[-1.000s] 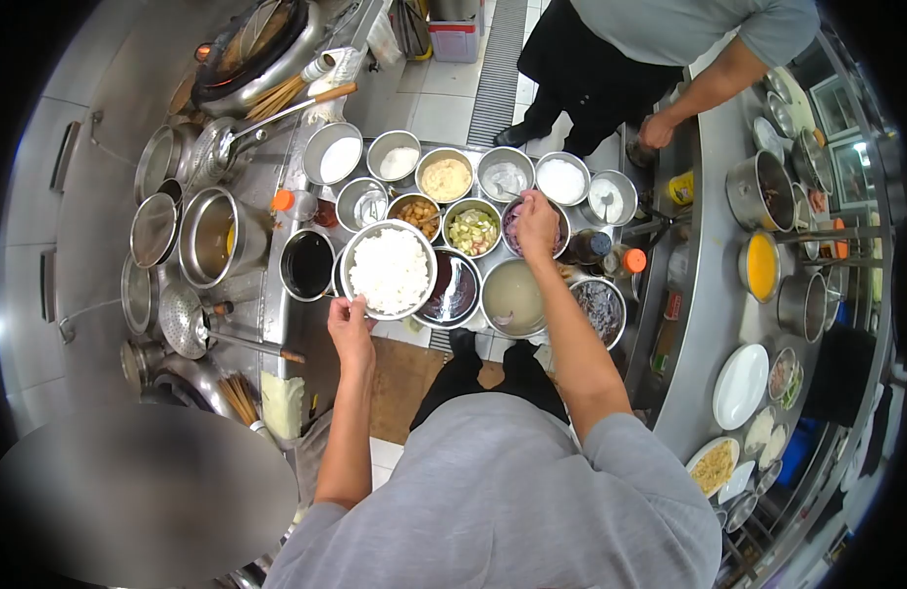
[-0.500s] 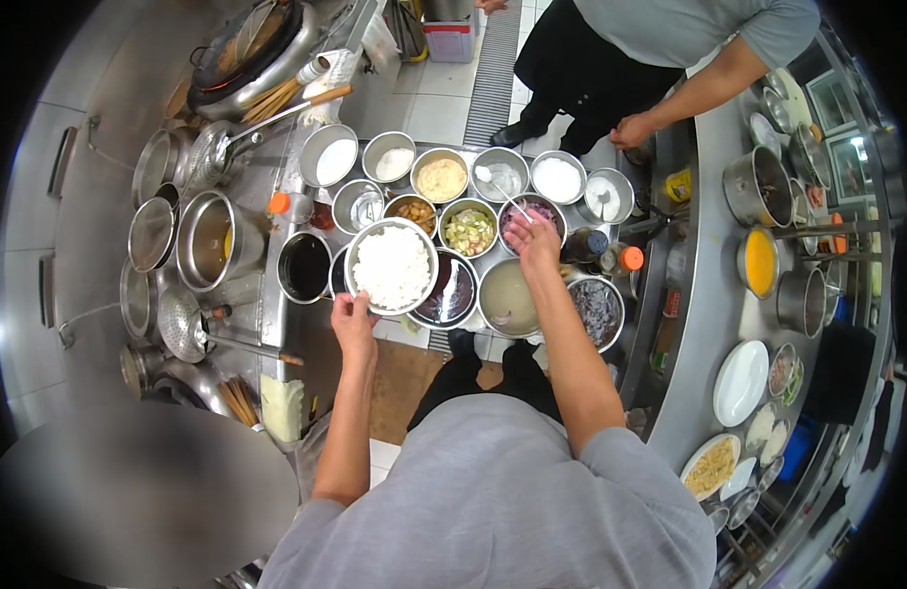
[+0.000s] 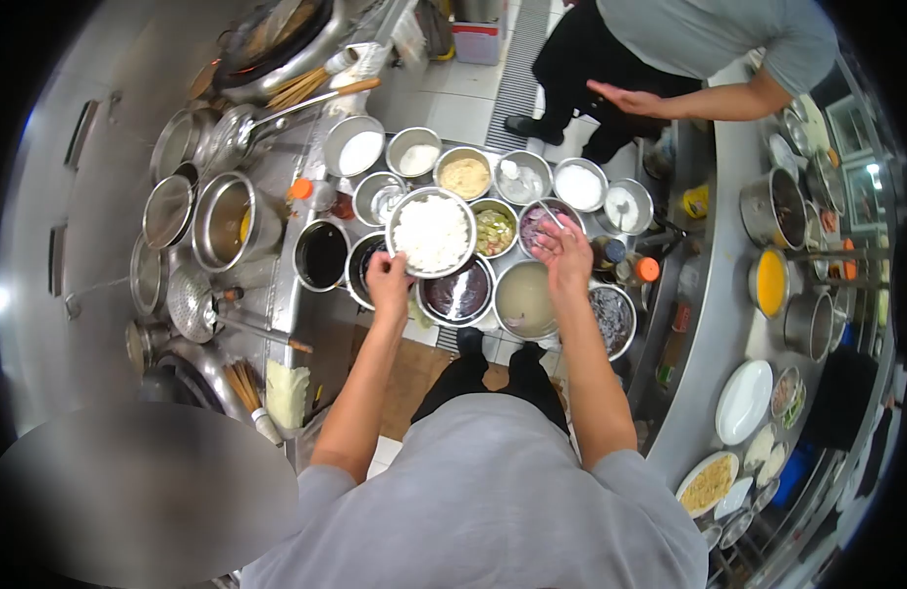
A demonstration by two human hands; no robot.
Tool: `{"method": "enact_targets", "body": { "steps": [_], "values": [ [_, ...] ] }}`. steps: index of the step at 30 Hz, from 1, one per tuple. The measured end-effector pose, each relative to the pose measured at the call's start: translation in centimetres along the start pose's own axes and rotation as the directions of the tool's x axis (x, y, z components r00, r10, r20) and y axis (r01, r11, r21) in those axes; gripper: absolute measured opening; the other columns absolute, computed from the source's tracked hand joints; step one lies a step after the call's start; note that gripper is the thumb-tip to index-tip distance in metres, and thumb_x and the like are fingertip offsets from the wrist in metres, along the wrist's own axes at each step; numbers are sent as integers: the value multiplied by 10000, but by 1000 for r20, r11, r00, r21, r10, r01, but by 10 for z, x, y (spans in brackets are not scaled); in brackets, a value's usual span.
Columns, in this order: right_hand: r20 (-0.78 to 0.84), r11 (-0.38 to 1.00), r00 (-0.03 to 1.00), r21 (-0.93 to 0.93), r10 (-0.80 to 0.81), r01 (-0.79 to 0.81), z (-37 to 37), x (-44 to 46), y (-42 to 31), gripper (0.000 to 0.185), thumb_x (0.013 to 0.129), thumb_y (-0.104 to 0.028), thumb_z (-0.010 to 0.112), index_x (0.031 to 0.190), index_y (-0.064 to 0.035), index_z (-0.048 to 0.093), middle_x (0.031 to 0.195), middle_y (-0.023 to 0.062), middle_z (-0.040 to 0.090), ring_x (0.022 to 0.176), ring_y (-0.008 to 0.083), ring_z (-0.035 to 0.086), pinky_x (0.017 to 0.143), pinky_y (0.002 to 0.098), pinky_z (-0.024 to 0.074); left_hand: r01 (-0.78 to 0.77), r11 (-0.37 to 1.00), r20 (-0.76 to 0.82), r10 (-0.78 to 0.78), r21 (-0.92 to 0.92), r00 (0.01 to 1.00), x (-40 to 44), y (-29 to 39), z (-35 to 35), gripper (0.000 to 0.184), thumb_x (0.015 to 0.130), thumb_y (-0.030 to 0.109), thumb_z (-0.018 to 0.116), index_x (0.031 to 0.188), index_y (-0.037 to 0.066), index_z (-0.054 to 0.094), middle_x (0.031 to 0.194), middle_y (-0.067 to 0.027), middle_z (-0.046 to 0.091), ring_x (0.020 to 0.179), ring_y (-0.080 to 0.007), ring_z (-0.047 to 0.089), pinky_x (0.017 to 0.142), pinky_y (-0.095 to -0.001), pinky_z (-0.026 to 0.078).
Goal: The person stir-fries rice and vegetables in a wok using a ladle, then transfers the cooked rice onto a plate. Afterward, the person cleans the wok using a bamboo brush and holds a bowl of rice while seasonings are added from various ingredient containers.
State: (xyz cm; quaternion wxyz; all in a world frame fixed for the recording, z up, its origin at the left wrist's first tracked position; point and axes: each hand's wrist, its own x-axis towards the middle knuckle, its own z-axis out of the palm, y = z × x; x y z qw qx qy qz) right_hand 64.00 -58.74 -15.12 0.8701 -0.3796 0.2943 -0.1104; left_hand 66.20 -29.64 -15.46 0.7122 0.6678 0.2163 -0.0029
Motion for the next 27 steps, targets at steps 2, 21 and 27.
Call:
{"method": "enact_targets", "body": {
  "steps": [2, 21, 27],
  "values": [
    [76, 999, 997, -37, 1, 1, 16, -20, -10, 286, 1023, -173, 482, 1264, -22, 511, 1029, 158, 660, 752, 186, 663, 600, 338, 608, -15, 1000, 13, 15, 25, 1000, 9, -4, 7, 153, 915, 116, 625, 821, 107, 504, 796, 4, 558, 701, -83, 563, 559, -240, 519],
    [323, 642, 945, -713, -56, 282, 77, 55, 25, 238, 1016, -133, 463, 1169, -46, 623, 892, 89, 685, 689, 128, 649, 504, 268, 556, 19, 998, -118, -25, -53, 993, -33, 19, -63, 184, 905, 122, 643, 814, 109, 484, 785, 13, 531, 703, -66, 532, 576, -228, 513],
    [296, 523, 931, -771, -212, 364, 70, 72, 33, 235, 1015, -126, 454, 1130, -31, 636, 894, 91, 681, 672, 126, 638, 511, 285, 560, 19, 996, -138, -31, -84, 990, -39, 10, -83, 178, 915, 135, 639, 825, 115, 487, 812, 13, 564, 731, -66, 555, 611, -248, 525]
  ]
}}
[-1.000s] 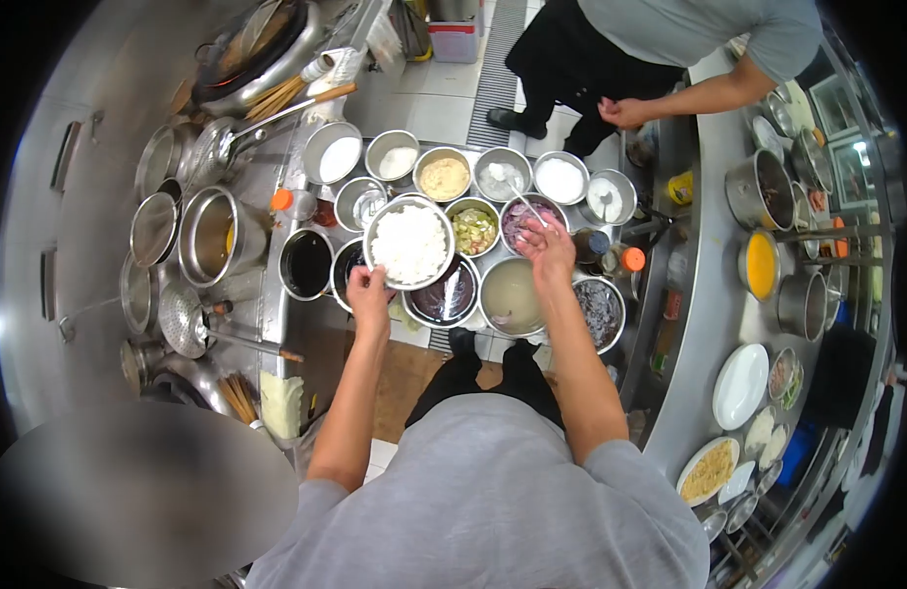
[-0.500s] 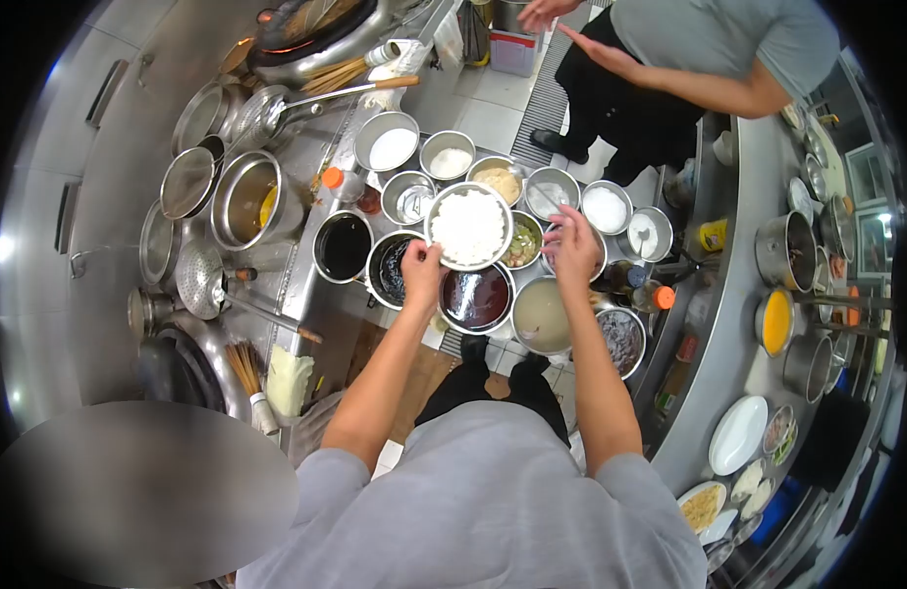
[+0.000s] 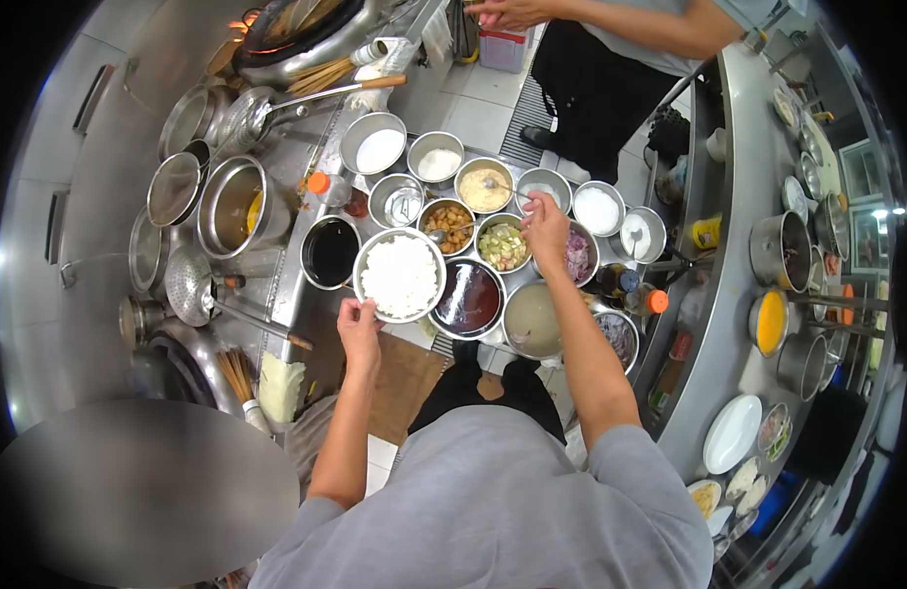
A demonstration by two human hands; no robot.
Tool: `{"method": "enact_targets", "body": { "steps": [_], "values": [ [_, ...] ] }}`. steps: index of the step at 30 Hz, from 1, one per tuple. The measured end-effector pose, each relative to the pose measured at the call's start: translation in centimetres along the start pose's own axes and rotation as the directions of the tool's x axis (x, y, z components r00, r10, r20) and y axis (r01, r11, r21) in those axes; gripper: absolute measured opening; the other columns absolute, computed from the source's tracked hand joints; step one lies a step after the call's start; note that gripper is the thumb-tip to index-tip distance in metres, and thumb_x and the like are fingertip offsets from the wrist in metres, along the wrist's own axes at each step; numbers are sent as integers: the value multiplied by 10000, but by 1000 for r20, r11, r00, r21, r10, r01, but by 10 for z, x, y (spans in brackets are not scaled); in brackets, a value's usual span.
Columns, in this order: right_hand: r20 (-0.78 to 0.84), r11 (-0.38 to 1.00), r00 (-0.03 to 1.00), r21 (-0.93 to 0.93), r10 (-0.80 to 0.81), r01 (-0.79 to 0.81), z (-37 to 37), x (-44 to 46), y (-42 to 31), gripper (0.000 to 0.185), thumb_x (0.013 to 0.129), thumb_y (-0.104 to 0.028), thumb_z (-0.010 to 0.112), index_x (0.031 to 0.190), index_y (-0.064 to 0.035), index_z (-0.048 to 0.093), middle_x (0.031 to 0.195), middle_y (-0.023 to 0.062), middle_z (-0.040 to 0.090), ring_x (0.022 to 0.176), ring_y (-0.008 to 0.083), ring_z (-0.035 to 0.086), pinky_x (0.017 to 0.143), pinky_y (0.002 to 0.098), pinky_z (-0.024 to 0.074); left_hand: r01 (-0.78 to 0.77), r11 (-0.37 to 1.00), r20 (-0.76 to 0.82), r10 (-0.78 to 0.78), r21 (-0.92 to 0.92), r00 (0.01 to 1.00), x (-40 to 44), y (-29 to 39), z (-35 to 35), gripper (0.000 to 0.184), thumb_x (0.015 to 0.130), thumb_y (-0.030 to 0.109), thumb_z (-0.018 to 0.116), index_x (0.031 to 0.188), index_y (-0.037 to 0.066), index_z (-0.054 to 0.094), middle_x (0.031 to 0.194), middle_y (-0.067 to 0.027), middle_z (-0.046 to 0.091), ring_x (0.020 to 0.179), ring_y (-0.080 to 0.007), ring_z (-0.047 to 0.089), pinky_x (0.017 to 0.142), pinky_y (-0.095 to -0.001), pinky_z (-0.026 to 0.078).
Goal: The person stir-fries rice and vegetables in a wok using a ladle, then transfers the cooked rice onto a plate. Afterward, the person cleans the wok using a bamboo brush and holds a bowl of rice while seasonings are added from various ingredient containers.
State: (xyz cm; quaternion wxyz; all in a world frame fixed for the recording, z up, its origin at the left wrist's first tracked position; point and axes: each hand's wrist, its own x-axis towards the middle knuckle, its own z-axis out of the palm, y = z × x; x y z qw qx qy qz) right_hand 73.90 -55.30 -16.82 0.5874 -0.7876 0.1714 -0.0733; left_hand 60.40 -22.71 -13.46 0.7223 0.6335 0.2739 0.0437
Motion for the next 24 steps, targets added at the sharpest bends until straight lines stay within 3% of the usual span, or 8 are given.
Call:
{"method": "enact_targets", "body": {
  "steps": [3, 7, 9, 13, 15, 18, 24],
  "values": [
    [26, 989, 998, 137, 50, -53, 5, 3, -7, 239, 1019, -130, 449, 1128, -31, 638, 903, 92, 677, 671, 128, 636, 517, 288, 561, 6, 1000, -15, -6, -1, 1000, -1, 1, 2, 176, 916, 135, 640, 828, 116, 488, 812, 12, 565, 728, -64, 553, 623, -251, 525],
    [147, 991, 986, 94, 78, -93, 6, 8, -5, 243, 1024, -136, 446, 1143, -32, 631, 909, 93, 676, 674, 130, 635, 524, 289, 563, 13, 1000, 5, -13, 8, 1000, 0, 6, 6, 171, 917, 129, 636, 836, 112, 487, 826, 5, 569, 743, -71, 562, 639, -257, 529],
    [-19, 985, 996, 151, 85, -82, 4, 5, -5, 229, 1018, -141, 461, 1126, -38, 635, 885, 88, 684, 612, 115, 622, 483, 273, 543, 16, 1000, 4, -16, 9, 1000, -3, 7, 7, 168, 918, 125, 634, 838, 111, 487, 832, 2, 570, 749, -73, 565, 640, -258, 530],
    [12, 979, 997, 192, 70, -71, 10, 9, 9, 231, 1022, -133, 454, 1128, -31, 632, 888, 93, 679, 615, 119, 625, 478, 274, 544, 25, 999, 32, -24, -32, 999, -3, 11, 13, 151, 922, 112, 623, 846, 108, 492, 840, -1, 573, 757, -77, 568, 647, -260, 533],
    [79, 966, 984, 192, 158, -171, 13, 7, 11, 237, 1027, -130, 438, 1126, -17, 621, 919, 99, 670, 651, 129, 630, 513, 272, 566, 25, 999, 25, -24, -21, 999, -2, 12, 15, 147, 922, 109, 620, 848, 108, 494, 842, -2, 575, 756, -77, 568, 649, -260, 533],
    [2, 965, 991, 228, 132, -129, 12, 6, 12, 237, 1028, -132, 436, 1128, -17, 618, 927, 106, 669, 642, 133, 631, 513, 276, 570, 29, 999, 24, -28, -39, 999, -3, 9, 13, 144, 922, 108, 620, 847, 107, 497, 841, -3, 576, 758, -78, 571, 649, -259, 535],
    [44, 971, 990, 195, 134, -140, 16, 0, 17, 221, 1024, -116, 430, 1105, -22, 613, 866, 104, 657, 604, 134, 620, 475, 282, 554, 20, 999, 11, -19, -33, 1000, -2, 8, 11, 158, 914, 124, 635, 842, 135, 494, 794, 35, 539, 698, -52, 530, 599, -225, 486]
  ]
}}
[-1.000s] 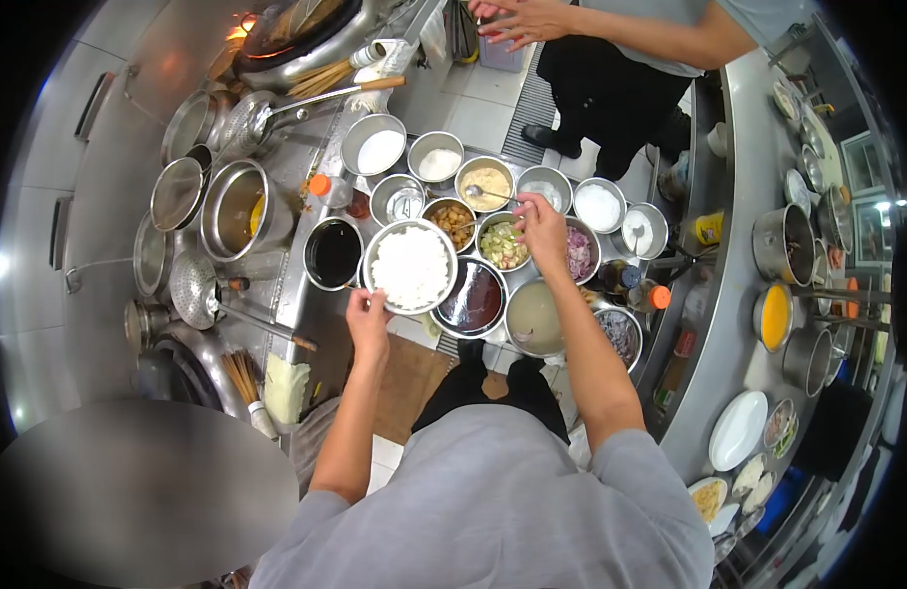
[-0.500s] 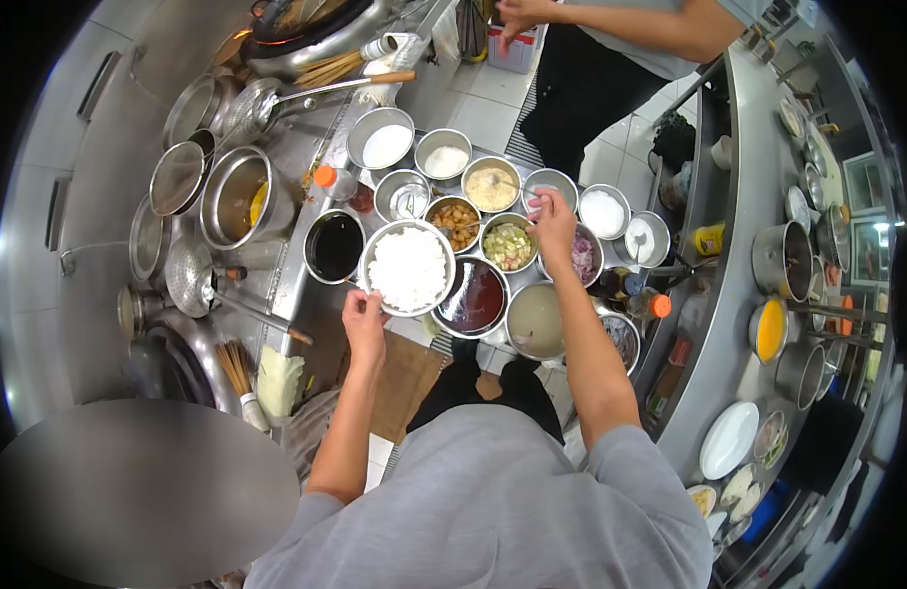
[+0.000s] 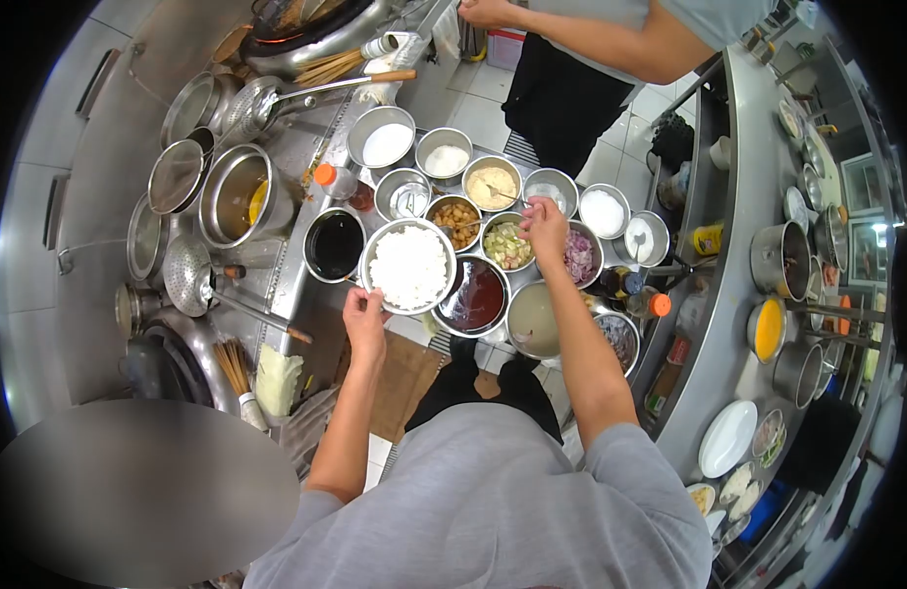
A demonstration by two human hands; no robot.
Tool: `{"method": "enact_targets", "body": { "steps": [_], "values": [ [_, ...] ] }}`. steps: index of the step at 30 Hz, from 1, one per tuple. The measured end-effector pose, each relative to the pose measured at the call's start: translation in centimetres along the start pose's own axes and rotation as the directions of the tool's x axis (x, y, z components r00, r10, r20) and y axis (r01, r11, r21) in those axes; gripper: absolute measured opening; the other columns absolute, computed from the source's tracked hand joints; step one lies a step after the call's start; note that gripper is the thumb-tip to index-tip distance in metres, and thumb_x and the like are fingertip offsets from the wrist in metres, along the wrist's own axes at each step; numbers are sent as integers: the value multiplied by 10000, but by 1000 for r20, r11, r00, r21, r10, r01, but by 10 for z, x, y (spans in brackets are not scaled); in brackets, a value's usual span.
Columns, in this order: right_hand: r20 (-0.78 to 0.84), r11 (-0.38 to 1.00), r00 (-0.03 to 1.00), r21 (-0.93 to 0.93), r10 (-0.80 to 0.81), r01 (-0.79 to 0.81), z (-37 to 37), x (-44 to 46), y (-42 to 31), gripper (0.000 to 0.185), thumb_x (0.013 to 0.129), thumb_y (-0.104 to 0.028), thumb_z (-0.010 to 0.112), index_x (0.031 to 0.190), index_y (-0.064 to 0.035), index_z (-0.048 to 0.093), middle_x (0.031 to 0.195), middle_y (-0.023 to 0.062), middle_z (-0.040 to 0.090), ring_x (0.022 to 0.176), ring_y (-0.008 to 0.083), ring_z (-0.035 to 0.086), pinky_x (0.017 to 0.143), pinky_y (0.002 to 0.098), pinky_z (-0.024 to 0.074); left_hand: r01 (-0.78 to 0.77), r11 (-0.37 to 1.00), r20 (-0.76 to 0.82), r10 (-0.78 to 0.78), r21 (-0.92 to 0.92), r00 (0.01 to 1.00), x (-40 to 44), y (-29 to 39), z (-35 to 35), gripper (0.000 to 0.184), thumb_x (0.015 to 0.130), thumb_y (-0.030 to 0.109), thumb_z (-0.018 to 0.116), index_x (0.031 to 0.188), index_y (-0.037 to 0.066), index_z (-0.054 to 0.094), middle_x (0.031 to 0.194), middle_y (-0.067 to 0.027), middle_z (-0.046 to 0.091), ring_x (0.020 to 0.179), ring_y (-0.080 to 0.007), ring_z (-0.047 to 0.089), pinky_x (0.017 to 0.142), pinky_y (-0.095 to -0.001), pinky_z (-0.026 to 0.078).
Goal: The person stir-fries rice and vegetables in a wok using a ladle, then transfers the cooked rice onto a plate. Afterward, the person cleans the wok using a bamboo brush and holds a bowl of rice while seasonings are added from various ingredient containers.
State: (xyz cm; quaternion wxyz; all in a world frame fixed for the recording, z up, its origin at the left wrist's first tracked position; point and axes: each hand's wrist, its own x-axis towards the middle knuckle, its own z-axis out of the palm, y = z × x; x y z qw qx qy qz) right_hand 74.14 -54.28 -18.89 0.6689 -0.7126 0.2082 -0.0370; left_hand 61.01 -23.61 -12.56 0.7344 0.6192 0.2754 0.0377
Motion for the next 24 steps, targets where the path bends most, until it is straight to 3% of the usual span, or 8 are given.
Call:
{"method": "enact_targets", "body": {
  "steps": [4, 6, 12, 19, 24],
  "values": [
    [-21, 979, 992, 165, 121, -116, 5, -7, 4, 217, 1025, -114, 416, 1117, -14, 586, 869, 112, 648, 620, 153, 625, 492, 300, 566, 7, 1000, 1, -7, -4, 1000, 0, 0, -1, 157, 912, 121, 637, 843, 133, 496, 797, 33, 544, 706, -55, 533, 597, -234, 489],
    [6, 908, 965, 337, 263, -250, 15, -8, 5, 216, 1023, -98, 402, 1146, 3, 548, 893, 136, 636, 651, 177, 634, 526, 324, 584, 11, 1000, 9, -11, -1, 1000, 0, -1, -1, 157, 912, 121, 637, 843, 132, 496, 801, 32, 546, 710, -56, 536, 597, -237, 492],
    [33, 808, 936, 495, 351, -320, 6, -16, 12, 225, 1017, -76, 400, 1192, 22, 502, 935, 160, 619, 690, 209, 641, 594, 361, 605, 11, 1000, -2, -11, -4, 1000, 5, -7, 3, 148, 913, 115, 634, 849, 124, 500, 823, 18, 558, 734, -75, 563, 614, -249, 514],
    [68, 746, 930, 578, 361, -331, -11, -26, 7, 232, 1028, -116, 428, 1206, 13, 506, 988, 168, 647, 743, 208, 659, 660, 367, 615, -25, 997, 6, 25, 70, 1000, 21, -16, 15, 173, 903, 135, 643, 829, 92, 492, 780, 4, 527, 677, -74, 526, 559, -239, 502],
    [108, 798, 978, 564, 180, -210, -25, -50, -47, 236, 1029, -134, 449, 1205, 0, 531, 947, 155, 656, 720, 194, 659, 596, 353, 612, -56, 996, 23, 55, 65, 998, 40, -18, 46, 205, 907, 139, 639, 787, 90, 479, 770, 0, 521, 669, -76, 525, 538, -240, 494]
  ]
}}
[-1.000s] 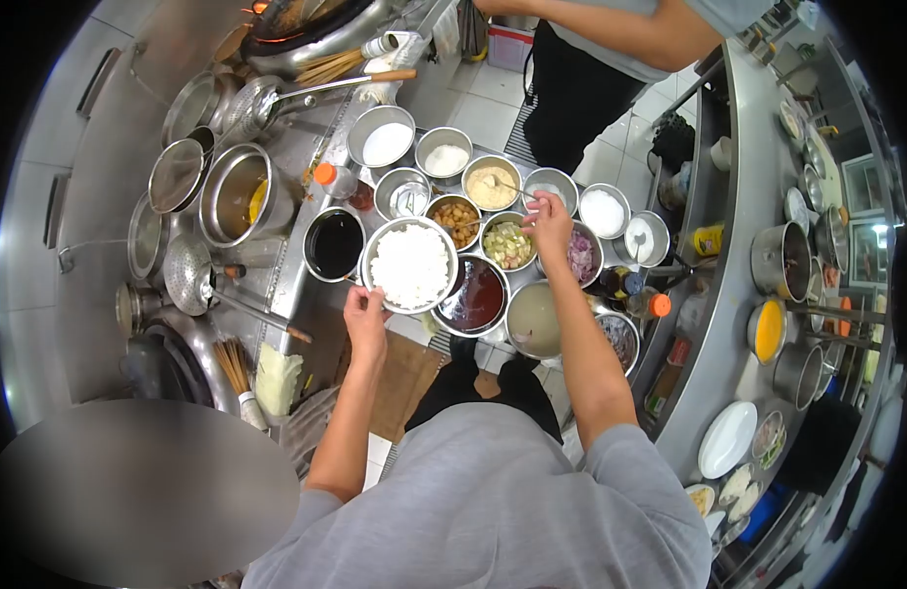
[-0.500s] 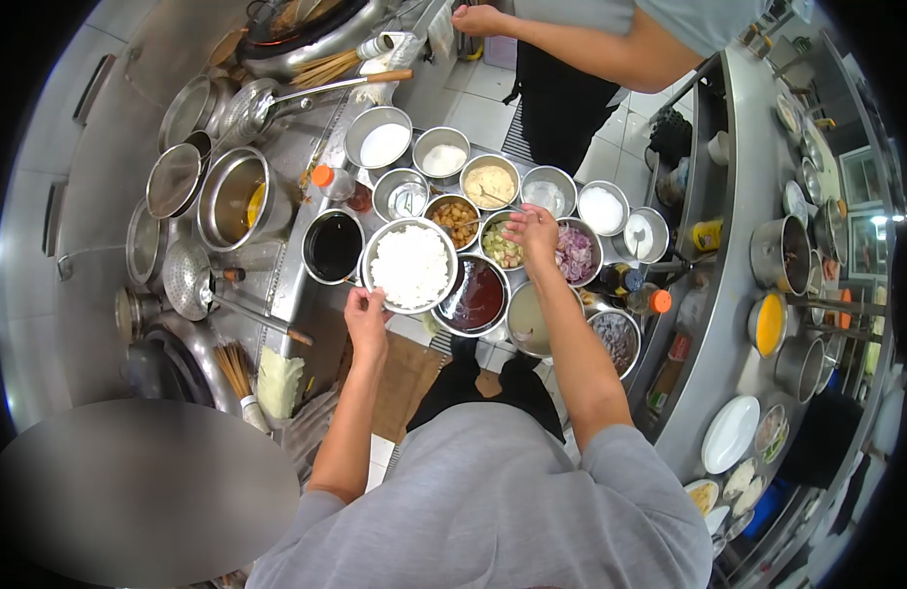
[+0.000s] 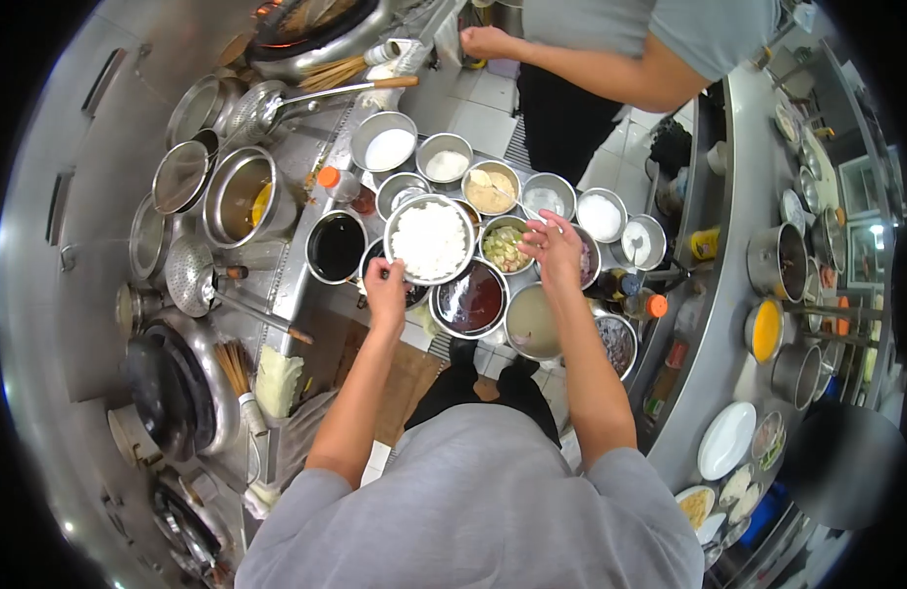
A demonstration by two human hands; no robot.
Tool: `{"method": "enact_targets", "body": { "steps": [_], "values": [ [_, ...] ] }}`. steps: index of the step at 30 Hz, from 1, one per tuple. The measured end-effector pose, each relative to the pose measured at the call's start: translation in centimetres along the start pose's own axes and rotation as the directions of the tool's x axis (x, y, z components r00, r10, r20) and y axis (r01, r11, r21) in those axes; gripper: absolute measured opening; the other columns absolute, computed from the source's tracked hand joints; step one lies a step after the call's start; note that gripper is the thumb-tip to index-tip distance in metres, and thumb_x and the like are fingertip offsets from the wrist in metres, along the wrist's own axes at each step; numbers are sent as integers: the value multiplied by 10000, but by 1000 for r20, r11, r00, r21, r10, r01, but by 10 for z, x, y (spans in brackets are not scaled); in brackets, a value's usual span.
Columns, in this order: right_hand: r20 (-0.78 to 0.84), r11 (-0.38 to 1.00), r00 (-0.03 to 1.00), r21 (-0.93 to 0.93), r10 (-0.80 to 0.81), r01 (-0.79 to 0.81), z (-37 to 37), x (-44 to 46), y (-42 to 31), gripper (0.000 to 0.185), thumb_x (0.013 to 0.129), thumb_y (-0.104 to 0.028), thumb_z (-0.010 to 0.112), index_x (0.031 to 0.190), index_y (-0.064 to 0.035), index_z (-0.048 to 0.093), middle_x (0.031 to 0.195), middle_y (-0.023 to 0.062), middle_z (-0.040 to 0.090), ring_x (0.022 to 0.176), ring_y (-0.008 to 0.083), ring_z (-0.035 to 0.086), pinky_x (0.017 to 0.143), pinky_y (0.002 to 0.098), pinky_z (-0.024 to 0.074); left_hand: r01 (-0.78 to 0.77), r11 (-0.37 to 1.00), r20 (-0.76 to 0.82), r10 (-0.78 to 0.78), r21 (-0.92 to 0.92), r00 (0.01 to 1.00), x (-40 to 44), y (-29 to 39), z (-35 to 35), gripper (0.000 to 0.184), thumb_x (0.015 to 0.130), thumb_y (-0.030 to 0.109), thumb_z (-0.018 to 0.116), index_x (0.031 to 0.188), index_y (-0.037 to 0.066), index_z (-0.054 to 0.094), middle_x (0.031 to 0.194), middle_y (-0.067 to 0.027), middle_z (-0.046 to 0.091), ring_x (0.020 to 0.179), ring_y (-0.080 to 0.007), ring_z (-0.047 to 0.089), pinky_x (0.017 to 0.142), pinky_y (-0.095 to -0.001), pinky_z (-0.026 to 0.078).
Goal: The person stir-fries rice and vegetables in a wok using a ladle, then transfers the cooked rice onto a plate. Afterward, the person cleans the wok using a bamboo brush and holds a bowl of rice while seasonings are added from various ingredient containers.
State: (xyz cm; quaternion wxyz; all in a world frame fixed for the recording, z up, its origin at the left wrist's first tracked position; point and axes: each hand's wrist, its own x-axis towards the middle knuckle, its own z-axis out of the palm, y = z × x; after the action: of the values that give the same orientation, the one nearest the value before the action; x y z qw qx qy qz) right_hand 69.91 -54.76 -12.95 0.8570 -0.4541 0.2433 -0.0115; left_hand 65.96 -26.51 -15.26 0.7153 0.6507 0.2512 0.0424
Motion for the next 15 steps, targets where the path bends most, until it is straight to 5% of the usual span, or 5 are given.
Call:
{"method": "enact_targets", "body": {
  "steps": [2, 4, 10, 13, 15],
  "values": [
    [63, 999, 998, -41, -3, 6, 11, -16, -19, 233, 1027, -146, 467, 1191, -9, 559, 957, 147, 652, 702, 178, 654, 579, 335, 604, -30, 1000, 10, 30, 0, 999, 11, -2, 15, 200, 904, 110, 641, 801, 79, 472, 760, -2, 522, 666, -83, 534, 526, -244, 504],
    [50, 869, 937, -359, -347, 341, 16, -25, -33, 238, 1024, -152, 479, 1183, -7, 582, 903, 125, 655, 670, 141, 643, 545, 284, 569, -29, 998, 32, 30, -58, 999, 15, 4, 34, 197, 907, 111, 642, 806, 78, 476, 756, -4, 537, 654, -83, 539, 525, -244, 500],
    [-78, 744, 922, -619, -379, 253, -33, -6, -26, 260, 1027, -201, 474, 1139, -19, 623, 775, 70, 649, 604, 94, 611, 493, 247, 505, -78, 997, 279, 69, 23, 958, 17, 10, 54, 140, 913, 152, 646, 863, 82, 535, 822, -15, 571, 698, -97, 552, 570, -255, 491],
    [51, 585, 925, -761, -377, 280, -66, -26, 0, 451, 987, -294, 507, 1360, -42, 483, 927, 166, 677, 791, 309, 659, 724, 423, 528, -161, 932, 358, 36, 326, 933, 4, 25, 63, 119, 930, 166, 615, 930, 50, 587, 775, -5, 585, 657, -91, 516, 579, -250, 432],
    [-123, 625, 934, -771, -334, 122, -55, -105, -26, 511, 948, -299, 554, 1375, -34, 453, 968, 240, 667, 849, 386, 661, 762, 471, 520, -70, 992, 489, 12, 101, 872, -21, 23, 80, 121, 930, 157, 622, 945, 47, 571, 806, -11, 576, 697, -82, 516, 579, -231, 421]
  ]
}}
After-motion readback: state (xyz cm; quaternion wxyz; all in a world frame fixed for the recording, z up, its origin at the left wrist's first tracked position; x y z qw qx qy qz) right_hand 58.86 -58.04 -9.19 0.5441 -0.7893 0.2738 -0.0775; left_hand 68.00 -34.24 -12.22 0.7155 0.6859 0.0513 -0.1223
